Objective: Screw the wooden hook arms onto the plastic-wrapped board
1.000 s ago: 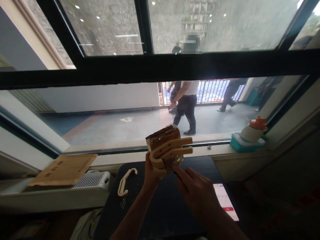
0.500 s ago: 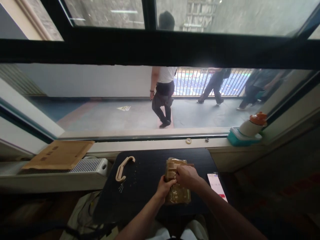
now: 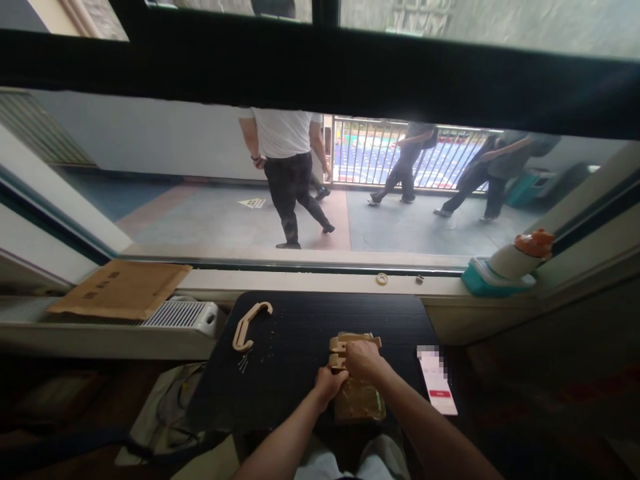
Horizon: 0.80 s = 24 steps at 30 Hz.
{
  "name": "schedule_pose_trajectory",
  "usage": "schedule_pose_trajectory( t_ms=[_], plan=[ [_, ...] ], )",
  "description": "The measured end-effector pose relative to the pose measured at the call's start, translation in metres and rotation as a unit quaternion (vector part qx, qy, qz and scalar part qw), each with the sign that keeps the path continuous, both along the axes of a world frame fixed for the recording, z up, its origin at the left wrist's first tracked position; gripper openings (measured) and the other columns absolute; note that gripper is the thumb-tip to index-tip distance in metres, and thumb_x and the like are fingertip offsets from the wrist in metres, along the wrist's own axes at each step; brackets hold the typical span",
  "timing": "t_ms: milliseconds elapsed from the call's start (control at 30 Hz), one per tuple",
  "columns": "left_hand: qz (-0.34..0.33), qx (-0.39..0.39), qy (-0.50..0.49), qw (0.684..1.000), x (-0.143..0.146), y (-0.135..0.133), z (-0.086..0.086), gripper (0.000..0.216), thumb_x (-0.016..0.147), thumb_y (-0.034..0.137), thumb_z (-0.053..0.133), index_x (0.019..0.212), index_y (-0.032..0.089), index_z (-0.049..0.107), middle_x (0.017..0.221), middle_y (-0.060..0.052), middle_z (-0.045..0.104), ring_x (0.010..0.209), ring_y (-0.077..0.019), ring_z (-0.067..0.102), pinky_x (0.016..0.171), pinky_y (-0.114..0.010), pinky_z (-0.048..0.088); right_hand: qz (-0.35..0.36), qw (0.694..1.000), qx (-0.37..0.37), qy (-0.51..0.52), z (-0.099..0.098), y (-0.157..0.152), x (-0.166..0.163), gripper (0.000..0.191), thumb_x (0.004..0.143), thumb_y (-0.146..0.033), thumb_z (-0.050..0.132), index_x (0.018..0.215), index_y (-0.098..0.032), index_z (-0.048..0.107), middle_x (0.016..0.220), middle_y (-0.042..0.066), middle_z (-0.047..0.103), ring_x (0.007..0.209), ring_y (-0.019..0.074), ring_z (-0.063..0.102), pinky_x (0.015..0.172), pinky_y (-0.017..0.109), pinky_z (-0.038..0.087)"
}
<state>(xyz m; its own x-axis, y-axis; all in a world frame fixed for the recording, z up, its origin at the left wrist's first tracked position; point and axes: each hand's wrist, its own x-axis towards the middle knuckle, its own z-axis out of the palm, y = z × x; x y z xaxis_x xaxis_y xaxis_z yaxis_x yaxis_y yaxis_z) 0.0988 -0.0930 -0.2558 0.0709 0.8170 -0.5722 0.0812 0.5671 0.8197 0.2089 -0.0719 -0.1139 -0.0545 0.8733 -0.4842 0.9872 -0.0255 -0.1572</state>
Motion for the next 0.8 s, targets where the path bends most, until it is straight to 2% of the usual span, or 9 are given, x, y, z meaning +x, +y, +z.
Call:
schedule_pose_trajectory(
  t_ms=[100,200,300,467,633,800],
  plan=[
    [-0.018,0.037,0.023,0.999,-0.006,0.002,0.005,0.023,0.049,0.014,0.073,0.069,0.019,0.064,0.070,-0.004,0.066,0.075,-0.0235,0.063,0.066,-0.029,0.046,-0.007,1.000,-0.014,0.004,-0.004,-0.002,-0.005,0.021,0.076,-0.014,0.054,0.090,-0.013,0.070,0.096,0.015,0.071,0.090,0.0240,0.066,0.072,0.029,0.047],
    [-0.018,0.074,0.045,0.996,-0.009,0.007,0.009,0.024,0.051,0.014,0.073,0.072,0.017,0.062,0.069,-0.003,0.065,0.070,-0.0198,0.061,0.064,-0.026,0.044,0.008,1.000,-0.009,0.001,0.001,-0.002,-0.006,0.025,0.075,-0.017,0.057,0.096,-0.013,0.069,0.097,0.013,0.071,0.092,0.0245,0.066,0.073,0.029,0.047],
    [-0.047,0.090,0.080,0.992,-0.012,0.012,0.009,0.021,0.054,0.014,0.071,0.071,0.016,0.059,0.069,-0.002,0.063,0.070,-0.0171,0.060,0.064,-0.024,0.043,0.054,0.998,-0.001,-0.018,0.009,0.000,-0.006,0.025,0.075,-0.017,0.057,0.096,-0.012,0.068,0.096,0.013,0.071,0.089,0.0248,0.066,0.073,0.029,0.047],
    [-0.109,0.108,0.137,0.979,-0.014,0.014,0.002,0.020,0.066,0.018,0.065,0.085,0.016,0.060,0.080,-0.003,0.066,0.078,-0.0152,0.060,0.070,-0.022,0.043,0.130,0.991,-0.008,-0.038,0.017,0.005,-0.010,0.022,0.078,-0.013,0.053,0.090,-0.011,0.071,0.092,0.014,0.071,0.087,0.0249,0.066,0.071,0.029,0.048],
    [-0.155,0.139,0.157,0.965,-0.016,0.014,-0.006,0.018,0.078,0.023,0.055,0.094,0.017,0.061,0.088,-0.004,0.068,0.085,-0.0156,0.061,0.074,-0.022,0.043,0.129,0.991,-0.010,-0.031,0.016,0.006,-0.008,0.023,0.080,-0.014,0.052,0.091,-0.011,0.071,0.094,0.015,0.071,0.086,0.0236,0.067,0.071,0.026,0.047],
    [-0.181,0.146,0.169,0.958,-0.016,0.015,-0.010,0.024,0.080,0.020,0.050,0.101,0.017,0.062,0.096,-0.005,0.069,0.087,-0.0164,0.062,0.076,-0.024,0.044,0.124,0.992,-0.003,-0.022,0.005,0.006,0.000,0.023,0.082,-0.016,0.050,0.090,-0.011,0.071,0.095,0.014,0.071,0.088,0.0222,0.066,0.072,0.024,0.046]
  ],
)
